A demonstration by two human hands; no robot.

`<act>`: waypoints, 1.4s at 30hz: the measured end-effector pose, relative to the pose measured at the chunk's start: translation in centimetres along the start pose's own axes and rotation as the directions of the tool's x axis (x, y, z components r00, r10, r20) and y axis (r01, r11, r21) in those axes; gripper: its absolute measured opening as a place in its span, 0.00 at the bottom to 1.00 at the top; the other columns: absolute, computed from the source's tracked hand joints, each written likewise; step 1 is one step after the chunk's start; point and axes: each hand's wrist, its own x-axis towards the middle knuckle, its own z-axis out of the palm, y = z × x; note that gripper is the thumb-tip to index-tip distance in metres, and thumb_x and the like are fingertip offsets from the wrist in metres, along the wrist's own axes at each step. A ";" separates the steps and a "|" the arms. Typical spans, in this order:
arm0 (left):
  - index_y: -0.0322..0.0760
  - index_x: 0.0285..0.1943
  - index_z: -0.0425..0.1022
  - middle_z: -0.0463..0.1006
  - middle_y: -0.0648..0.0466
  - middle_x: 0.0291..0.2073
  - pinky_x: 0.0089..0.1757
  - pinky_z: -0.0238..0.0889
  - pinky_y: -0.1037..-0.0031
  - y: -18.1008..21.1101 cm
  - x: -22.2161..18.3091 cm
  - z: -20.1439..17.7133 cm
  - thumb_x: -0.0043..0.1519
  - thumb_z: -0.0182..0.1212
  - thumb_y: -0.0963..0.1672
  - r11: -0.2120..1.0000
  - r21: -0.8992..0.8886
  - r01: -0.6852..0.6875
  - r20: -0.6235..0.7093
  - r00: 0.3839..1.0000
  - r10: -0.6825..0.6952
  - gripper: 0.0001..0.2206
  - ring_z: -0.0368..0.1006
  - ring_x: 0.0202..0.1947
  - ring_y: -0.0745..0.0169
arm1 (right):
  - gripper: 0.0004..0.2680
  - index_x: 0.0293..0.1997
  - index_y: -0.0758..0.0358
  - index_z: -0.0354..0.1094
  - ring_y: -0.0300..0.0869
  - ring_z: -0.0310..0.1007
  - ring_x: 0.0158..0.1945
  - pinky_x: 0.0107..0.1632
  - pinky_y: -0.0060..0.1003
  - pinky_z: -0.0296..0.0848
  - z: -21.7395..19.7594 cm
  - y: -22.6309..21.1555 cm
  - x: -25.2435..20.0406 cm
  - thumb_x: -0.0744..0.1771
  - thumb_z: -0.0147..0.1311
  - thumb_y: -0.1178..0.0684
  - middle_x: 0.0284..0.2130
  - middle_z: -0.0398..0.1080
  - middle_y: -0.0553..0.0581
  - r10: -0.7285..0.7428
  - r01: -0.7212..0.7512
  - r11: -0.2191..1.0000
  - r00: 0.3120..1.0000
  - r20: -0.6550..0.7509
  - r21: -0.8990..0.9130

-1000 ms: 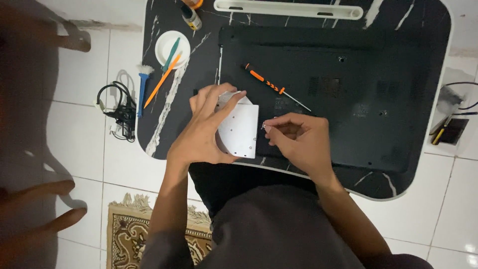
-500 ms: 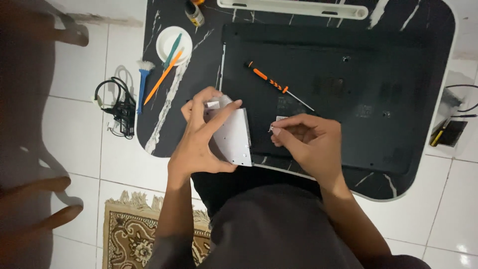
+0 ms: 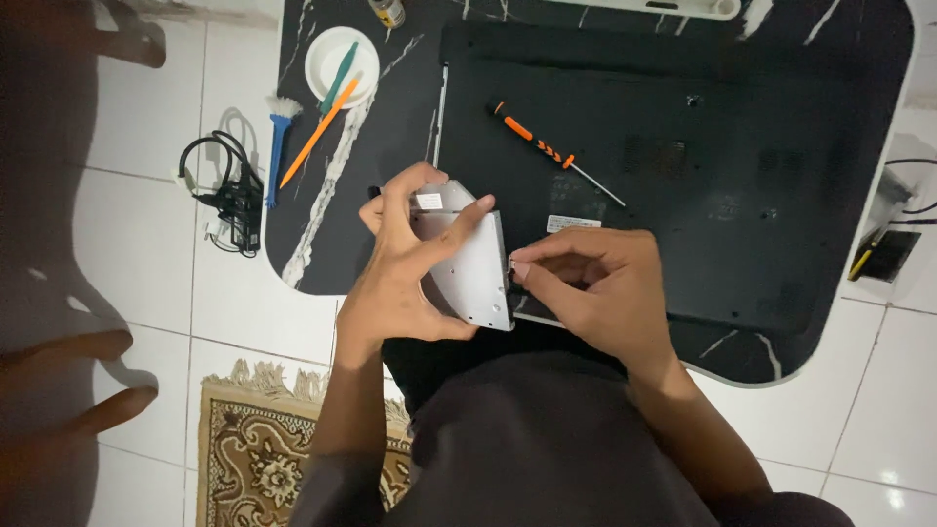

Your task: Disassembling a laptop to remove the optical drive using a screwdriver and prying tool.

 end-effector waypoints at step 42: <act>0.53 0.70 0.66 0.61 0.40 0.74 0.68 0.53 0.45 4.9 -3.1 0.4 0.50 0.78 0.56 0.929 -0.366 -0.052 -0.013 0.999 0.051 0.38 0.62 0.75 0.26 | 0.04 0.34 0.56 0.76 0.42 0.70 0.35 0.39 0.32 0.70 0.3 -2.2 -2.9 0.68 0.58 0.58 0.35 0.68 0.56 -0.296 0.308 0.936 0.951 0.096 -0.168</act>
